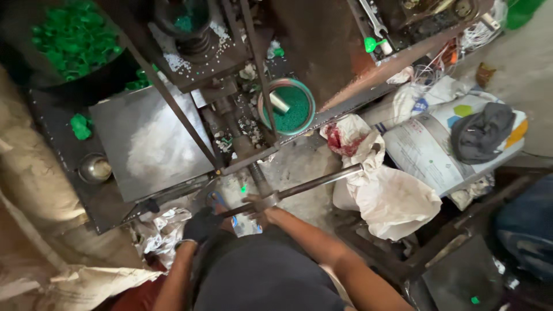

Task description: The person operates a manual press machine to shape green plastic pieces. They place a green piece into the press, pull a lever to activate the press, and then remove the shaped piece. This cycle is repeated multiple times throughout the clip.

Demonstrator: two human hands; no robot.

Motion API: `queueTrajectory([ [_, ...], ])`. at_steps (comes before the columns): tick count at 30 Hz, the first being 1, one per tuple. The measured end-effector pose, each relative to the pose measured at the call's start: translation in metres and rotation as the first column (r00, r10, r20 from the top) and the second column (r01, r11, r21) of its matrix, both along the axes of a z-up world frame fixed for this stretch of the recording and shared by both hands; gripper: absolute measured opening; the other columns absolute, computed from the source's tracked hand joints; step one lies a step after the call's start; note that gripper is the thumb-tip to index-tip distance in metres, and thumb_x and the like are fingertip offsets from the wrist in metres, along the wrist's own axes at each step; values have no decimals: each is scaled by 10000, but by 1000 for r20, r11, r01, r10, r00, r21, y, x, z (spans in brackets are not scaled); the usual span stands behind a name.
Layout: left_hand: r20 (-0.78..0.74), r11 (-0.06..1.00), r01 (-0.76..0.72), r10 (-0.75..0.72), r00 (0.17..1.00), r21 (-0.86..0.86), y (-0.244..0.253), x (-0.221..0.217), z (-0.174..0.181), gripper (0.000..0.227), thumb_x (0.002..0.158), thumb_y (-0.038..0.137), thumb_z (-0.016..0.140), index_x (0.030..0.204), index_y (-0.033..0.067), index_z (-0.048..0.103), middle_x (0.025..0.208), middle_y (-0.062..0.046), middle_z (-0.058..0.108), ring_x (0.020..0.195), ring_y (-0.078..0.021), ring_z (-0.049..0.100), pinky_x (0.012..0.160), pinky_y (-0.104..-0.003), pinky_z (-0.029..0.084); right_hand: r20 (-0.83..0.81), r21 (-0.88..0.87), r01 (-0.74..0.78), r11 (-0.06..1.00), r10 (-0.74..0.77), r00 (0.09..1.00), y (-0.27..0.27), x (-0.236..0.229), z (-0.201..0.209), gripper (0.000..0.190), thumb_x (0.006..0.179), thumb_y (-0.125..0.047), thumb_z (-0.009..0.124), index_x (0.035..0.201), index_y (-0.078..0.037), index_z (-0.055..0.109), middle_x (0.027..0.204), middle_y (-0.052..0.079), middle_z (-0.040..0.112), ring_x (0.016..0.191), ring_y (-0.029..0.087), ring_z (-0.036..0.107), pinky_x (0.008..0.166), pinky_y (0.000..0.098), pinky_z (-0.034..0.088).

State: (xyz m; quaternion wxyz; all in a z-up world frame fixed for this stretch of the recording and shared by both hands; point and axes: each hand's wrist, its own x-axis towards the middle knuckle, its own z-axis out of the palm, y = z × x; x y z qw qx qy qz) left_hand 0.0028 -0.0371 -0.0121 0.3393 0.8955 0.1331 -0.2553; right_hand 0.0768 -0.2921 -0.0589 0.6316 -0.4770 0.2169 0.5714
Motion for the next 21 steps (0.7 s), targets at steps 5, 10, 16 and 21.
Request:
queueTrajectory([
  [5, -205, 932, 338, -309, 929, 126, -43, 18, -10, 645, 742, 582, 722, 1217, 145, 711, 1204, -174, 709, 1128, -371, 672, 977, -467, 519, 155, -108, 796, 595, -781, 605, -78, 2, 57, 406, 1004, -376, 479, 1219, -74, 644, 1035, 104, 720, 879, 259, 717, 764, 428, 616],
  [10, -260, 808, 566, -589, 765, -163, -38, 53, -37, 641, 791, 657, 665, 1123, 116, 760, 1122, -171, 748, 1069, -355, 697, 933, -460, 538, 463, 72, 995, -70, -881, -95, -182, 55, 169, 464, 998, -555, 526, 1050, -105, 628, 848, 38, 637, 712, 187, 606, 615, 345, 495],
  [16, -448, 661, 702, -729, 517, -266, -32, 70, -55, 748, 784, 755, 647, 1024, 58, 771, 1063, -210, 789, 1036, -339, 750, 913, -437, 564, 833, -180, 979, -100, -545, 97, -196, 123, 225, 477, 873, -519, 685, 886, -43, 713, 611, -5, 552, 488, 121, 463, 433, 267, 335],
  [21, -350, 762, 617, -643, 681, -197, 4, 23, -18, 691, 809, 696, 645, 1078, 68, 748, 1087, -194, 767, 1041, -333, 727, 906, -420, 552, 857, -514, 833, -203, -81, 509, -201, 141, 190, 501, 750, -507, 851, 819, -16, 778, 697, 114, 691, 630, 245, 650, 636, 370, 502],
])
